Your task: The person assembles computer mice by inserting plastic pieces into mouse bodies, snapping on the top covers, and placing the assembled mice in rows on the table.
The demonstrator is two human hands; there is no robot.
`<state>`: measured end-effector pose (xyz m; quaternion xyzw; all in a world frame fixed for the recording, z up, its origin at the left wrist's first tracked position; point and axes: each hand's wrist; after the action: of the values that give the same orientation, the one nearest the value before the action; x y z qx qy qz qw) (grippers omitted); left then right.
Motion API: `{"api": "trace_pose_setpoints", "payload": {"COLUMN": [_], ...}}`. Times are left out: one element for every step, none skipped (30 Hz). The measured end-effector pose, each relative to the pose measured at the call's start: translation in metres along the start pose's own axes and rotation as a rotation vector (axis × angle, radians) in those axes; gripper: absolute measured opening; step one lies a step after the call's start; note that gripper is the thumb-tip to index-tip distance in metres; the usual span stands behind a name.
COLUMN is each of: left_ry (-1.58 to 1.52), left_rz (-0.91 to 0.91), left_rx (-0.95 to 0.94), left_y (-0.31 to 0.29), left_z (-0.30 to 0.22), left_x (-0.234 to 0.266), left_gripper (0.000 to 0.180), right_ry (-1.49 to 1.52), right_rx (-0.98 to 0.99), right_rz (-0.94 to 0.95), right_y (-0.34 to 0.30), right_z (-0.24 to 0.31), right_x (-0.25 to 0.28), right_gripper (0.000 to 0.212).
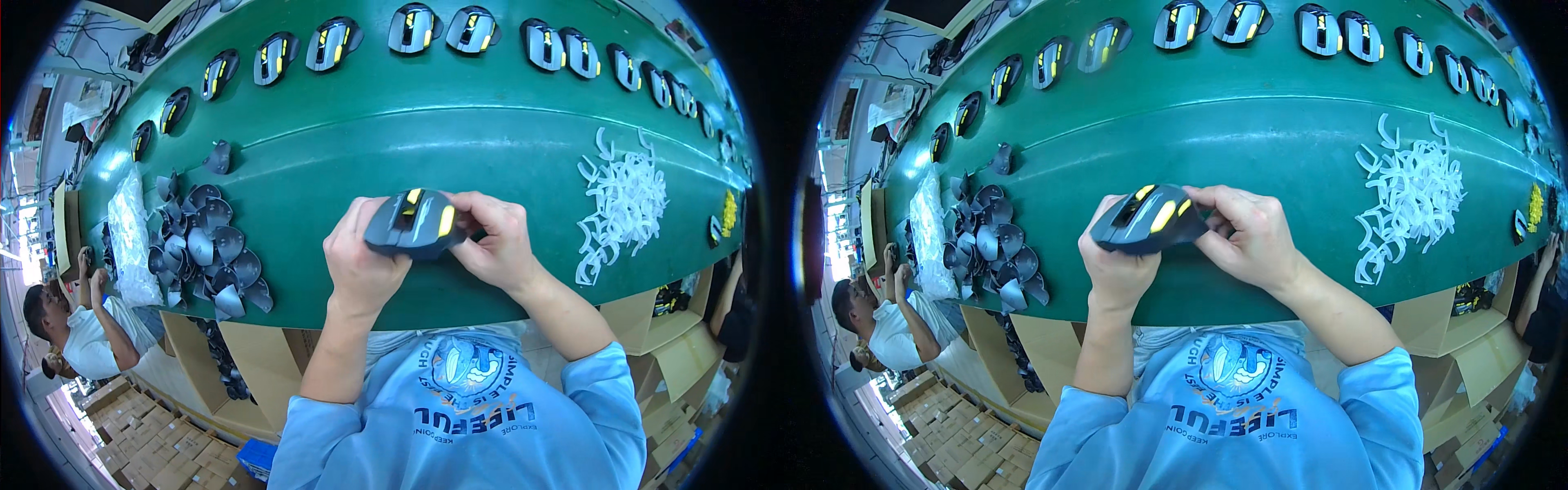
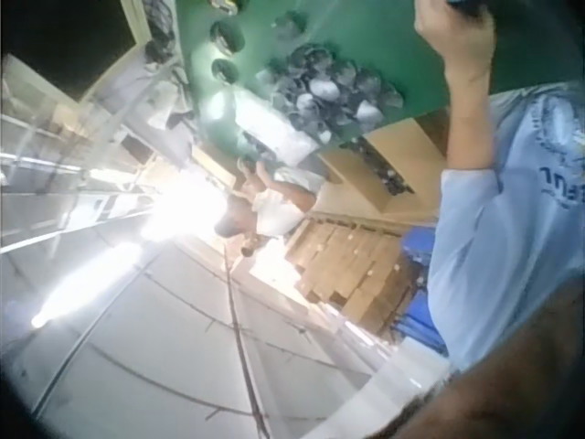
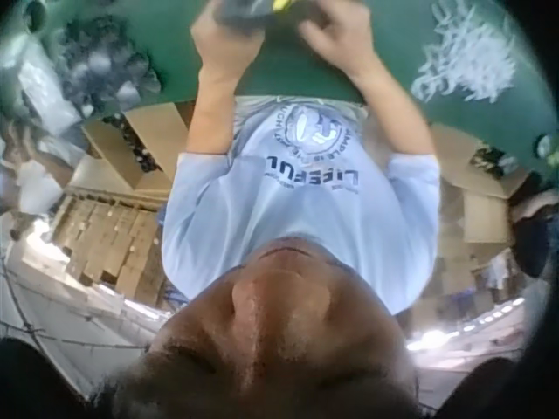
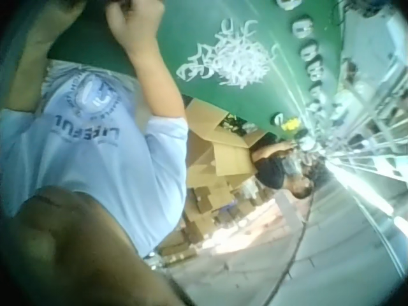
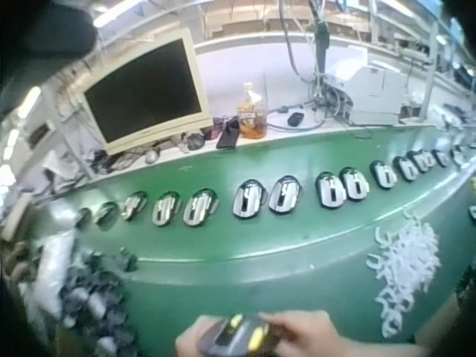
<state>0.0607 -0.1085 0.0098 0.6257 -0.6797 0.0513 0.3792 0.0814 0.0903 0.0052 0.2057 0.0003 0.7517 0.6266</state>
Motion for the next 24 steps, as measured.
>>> {"api": "trace_pose_setpoints", "payload": {"left_ry": [0.0, 0.135, 0.271, 0.236, 0.236, 0.193, 0.149, 0.145, 0.164, 0.182, 0.179, 0.141, 0.102, 0.055, 0.053, 0.025, -0.003, -0.009, 0.022, 0.053, 0.05, 0.04, 0.031, -0.047], "left_rz": [-0.003, 0.088, 0.179, 0.219, 0.218, 0.302, 0.386, 0.392, 0.395, 0.399, 0.405, 0.432, 0.46, 0.409, 0.414, 0.349, 0.285, 0.295, 0.256, 0.214, 0.213, 0.186, 0.157, 0.125], "left_rx": [-0.004, -0.034, -0.065, -0.034, -0.037, 0.029, 0.095, 0.089, 0.099, 0.11, 0.105, 0.219, 0.333, 0.299, 0.299, 0.266, 0.233, 0.241, 0.201, 0.161, 0.163, 0.133, 0.103, 0.121], "left_y": [0.0, 0.001, 0.002, 0.004, 0.006, 0.011, 0.014, 0.013, 0.012, 0.011, 0.01, 0.01, 0.011, 0.011, 0.01, 0.008, 0.008, 0.005, 0.003, 0.001, 0.001, 0.001, 0.001, 0.001], "left_z": [-0.002, -0.005, -0.009, -0.008, -0.011, -0.017, -0.021, -0.018, -0.014, -0.011, -0.01, -0.009, -0.009, -0.012, -0.012, -0.009, -0.006, -0.003, 0.002, 0.004, 0.003, 0.0, -0.003, -0.004], "left_x": [0.001, 0.002, 0.003, -0.002, 0.0, 0.003, 0.004, 0.002, 0.0, -0.001, -0.001, 0.0, 0.001, -0.001, -0.003, -0.007, -0.011, -0.012, -0.013, -0.012, -0.013, -0.013, -0.013, -0.014], "left_gripper": [0.018, 0.022, 0.026, 0.034, 0.034, 0.036, 0.037, 0.037, 0.037, 0.037, 0.037, 0.034, 0.032, 0.029, 0.029, 0.028, 0.026, 0.026, 0.024, 0.022, 0.022, 0.02, 0.018, 0.013], "right_ry": [-0.098, -0.196, -0.342, -0.354, -0.365, -0.37, -0.394, -0.417, -0.421, -0.433, -0.445, -0.469, -0.469, -0.446, -0.424, -0.368, -0.368, -0.381, -0.393, -0.392, -0.401, -0.409, -0.412, -0.373], "right_rx": [-0.027, -0.056, -0.019, -0.008, 0.001, -0.002, 0.019, 0.039, 0.035, 0.067, 0.098, 0.06, 0.054, 0.047, 0.04, 0.043, 0.038, 0.05, 0.064, 0.053, 0.064, 0.079, 0.085, 0.104], "right_rz": [-0.029, -0.058, -0.053, -0.077, -0.101, -0.108, -0.092, -0.075, -0.081, -0.059, -0.035, 0.014, 0.01, 0.007, 0.005, -0.03, -0.03, -0.013, 0.006, 0.009, 0.006, 0.003, 0.006, -0.007], "right_y": [0.002, 0.003, 0.003, 0.005, 0.005, 0.005, 0.004, 0.003, 0.005, 0.007, 0.006, 0.005, 0.005, 0.006, 0.008, 0.01, 0.012, 0.01, 0.009, 0.008, 0.013, 0.015, 0.012, 0.01], "right_z": [0.001, 0.0, -0.003, -0.005, -0.007, -0.011, -0.016, -0.019, -0.021, -0.022, -0.022, -0.02, -0.018, -0.016, -0.015, -0.017, -0.018, -0.018, -0.017, -0.019, -0.023, -0.025, -0.024, -0.024], "right_x": [0.004, 0.008, 0.014, 0.014, 0.013, 0.013, 0.013, 0.013, 0.012, 0.01, 0.01, 0.009, 0.01, 0.01, 0.011, 0.009, 0.008, 0.007, 0.006, 0.005, 0.006, 0.006, 0.006, 0.006], "right_gripper": [0.023, 0.015, 0.01, 0.012, 0.014, 0.014, 0.014, 0.015, 0.015, 0.016, 0.018, 0.016, 0.016, 0.016, 0.015, 0.016, 0.016, 0.015, 0.015, 0.015, 0.014, 0.013, 0.013, 0.013]}}
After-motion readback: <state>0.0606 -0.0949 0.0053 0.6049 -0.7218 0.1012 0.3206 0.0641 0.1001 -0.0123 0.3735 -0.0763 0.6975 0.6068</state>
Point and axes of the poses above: each hand's wrist, its own y-axis towards the middle knuckle, its own x-axis out of the back of the hand, z = x × y, and after that the axes turned 6 degrees about z, right-handed
